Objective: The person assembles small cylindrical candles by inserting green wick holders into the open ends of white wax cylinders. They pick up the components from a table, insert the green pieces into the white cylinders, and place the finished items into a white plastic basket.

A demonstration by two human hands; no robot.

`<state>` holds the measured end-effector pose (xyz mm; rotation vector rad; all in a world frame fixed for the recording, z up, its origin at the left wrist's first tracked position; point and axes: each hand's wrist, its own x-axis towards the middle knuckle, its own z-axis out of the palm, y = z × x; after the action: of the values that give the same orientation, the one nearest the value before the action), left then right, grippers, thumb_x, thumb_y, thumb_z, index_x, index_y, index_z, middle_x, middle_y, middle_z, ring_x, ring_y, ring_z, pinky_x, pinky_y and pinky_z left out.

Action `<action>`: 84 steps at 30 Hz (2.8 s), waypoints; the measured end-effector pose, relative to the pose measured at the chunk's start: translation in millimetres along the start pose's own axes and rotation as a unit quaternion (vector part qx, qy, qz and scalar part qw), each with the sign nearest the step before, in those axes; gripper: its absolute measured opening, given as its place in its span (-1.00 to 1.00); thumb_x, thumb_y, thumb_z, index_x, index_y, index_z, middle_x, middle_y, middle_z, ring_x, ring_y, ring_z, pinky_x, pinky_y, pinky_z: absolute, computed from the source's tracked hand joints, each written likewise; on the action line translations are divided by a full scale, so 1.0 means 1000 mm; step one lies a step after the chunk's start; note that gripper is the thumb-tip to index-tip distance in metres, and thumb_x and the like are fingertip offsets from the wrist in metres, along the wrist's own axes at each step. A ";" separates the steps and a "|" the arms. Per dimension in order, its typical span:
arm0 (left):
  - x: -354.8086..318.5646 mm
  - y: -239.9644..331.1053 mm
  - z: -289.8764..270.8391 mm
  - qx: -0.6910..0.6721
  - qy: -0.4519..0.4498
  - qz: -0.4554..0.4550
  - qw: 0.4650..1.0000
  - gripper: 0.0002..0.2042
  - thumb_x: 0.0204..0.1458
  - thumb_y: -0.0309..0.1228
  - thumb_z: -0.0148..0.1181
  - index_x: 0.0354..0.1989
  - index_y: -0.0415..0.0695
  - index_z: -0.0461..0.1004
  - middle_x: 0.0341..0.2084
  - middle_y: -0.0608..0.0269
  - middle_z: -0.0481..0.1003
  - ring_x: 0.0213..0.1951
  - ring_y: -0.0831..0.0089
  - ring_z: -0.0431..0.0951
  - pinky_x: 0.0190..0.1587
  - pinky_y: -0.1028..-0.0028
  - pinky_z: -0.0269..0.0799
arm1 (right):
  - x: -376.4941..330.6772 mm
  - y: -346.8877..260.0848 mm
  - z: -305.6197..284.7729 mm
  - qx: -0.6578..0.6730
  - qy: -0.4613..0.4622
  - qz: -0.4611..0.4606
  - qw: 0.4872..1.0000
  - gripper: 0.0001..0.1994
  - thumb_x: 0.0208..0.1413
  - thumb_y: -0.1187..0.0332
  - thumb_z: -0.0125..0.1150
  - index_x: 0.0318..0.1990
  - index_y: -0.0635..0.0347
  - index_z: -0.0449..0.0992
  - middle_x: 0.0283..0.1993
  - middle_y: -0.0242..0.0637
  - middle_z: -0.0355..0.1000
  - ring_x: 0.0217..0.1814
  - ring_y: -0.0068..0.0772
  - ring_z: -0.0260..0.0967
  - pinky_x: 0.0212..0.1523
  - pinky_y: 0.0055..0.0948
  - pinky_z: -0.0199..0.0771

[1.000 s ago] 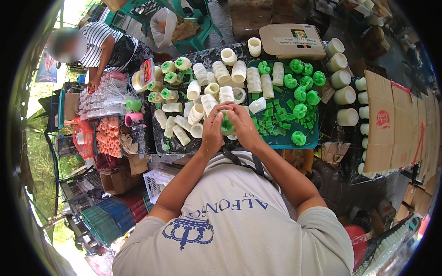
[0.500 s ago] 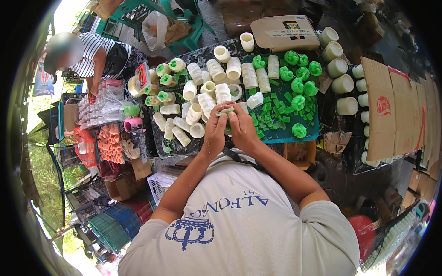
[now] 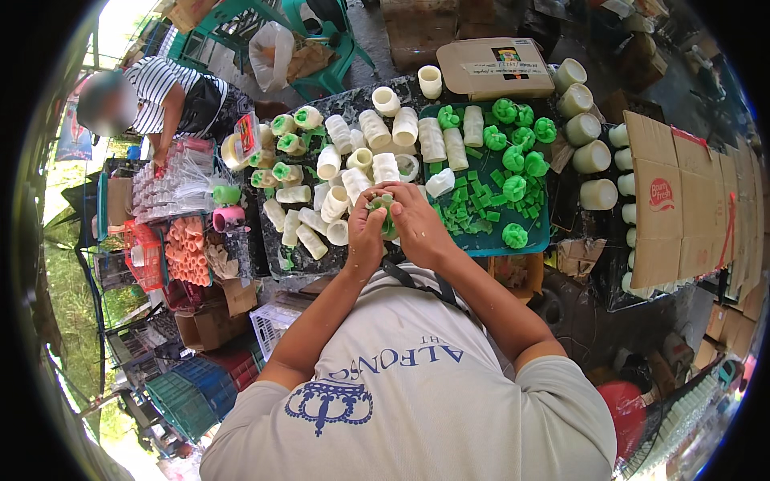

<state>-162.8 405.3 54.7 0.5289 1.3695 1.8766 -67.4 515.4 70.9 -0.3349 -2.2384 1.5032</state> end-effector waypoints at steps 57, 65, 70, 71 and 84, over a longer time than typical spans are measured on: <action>0.000 -0.009 -0.010 -0.060 0.049 -0.113 0.991 -0.66 0.47 -0.18 -0.03 0.09 -0.24 0.46 0.08 0.20 0.50 0.02 0.57 0.52 0.14 0.51 0.45 | -0.020 0.012 0.026 0.382 0.073 0.244 0.888 -0.58 0.28 0.43 0.03 0.26 0.36 0.44 -0.05 -0.30 0.56 -0.09 -0.59 0.44 -0.05 -0.52 0.44; 0.001 -0.018 -0.015 0.074 0.014 -0.017 0.997 -0.73 0.45 -0.28 -0.03 0.06 -0.24 0.45 0.15 0.09 0.44 0.18 0.39 0.41 0.30 0.36 0.28 | -0.022 0.028 0.020 0.303 0.040 0.205 0.930 -0.58 0.20 0.48 0.05 0.20 0.38 0.53 -0.16 -0.41 0.56 -0.21 -0.66 0.38 -0.18 -0.55 0.42; 0.000 -0.019 -0.014 0.156 0.015 0.003 0.988 -0.75 0.41 -0.30 0.00 0.06 -0.21 0.43 0.15 0.05 0.43 0.21 0.24 0.35 0.33 0.27 0.21 | -0.018 0.028 0.015 0.335 0.037 0.220 0.915 -0.51 0.17 0.49 0.02 0.27 0.36 0.51 -0.13 -0.41 0.57 -0.23 -0.71 0.37 -0.22 -0.59 0.40; -0.001 -0.016 -0.012 0.165 0.013 0.007 0.986 -0.75 0.40 -0.30 0.00 0.06 -0.21 0.43 0.14 0.04 0.43 0.21 0.21 0.34 0.33 0.25 0.19 | -0.016 0.025 0.015 0.344 0.043 0.217 0.912 -0.51 0.17 0.49 0.01 0.27 0.35 0.52 -0.13 -0.41 0.58 -0.23 -0.71 0.37 -0.22 -0.60 0.39; -0.001 -0.023 -0.016 0.160 -0.022 -0.009 0.987 -0.76 0.45 -0.30 -0.09 0.06 -0.20 0.41 0.20 0.08 0.39 0.22 0.36 0.37 0.34 0.34 0.22 | -0.019 0.029 0.018 0.385 0.110 0.303 0.865 -0.56 0.30 0.33 -0.02 0.18 0.43 0.57 -0.13 -0.35 0.59 -0.17 -0.63 0.42 -0.16 -0.57 0.44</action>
<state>-165.7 398.3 28.0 0.7087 1.6515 1.6273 -60.0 504.3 34.5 -0.9357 -1.2298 2.3754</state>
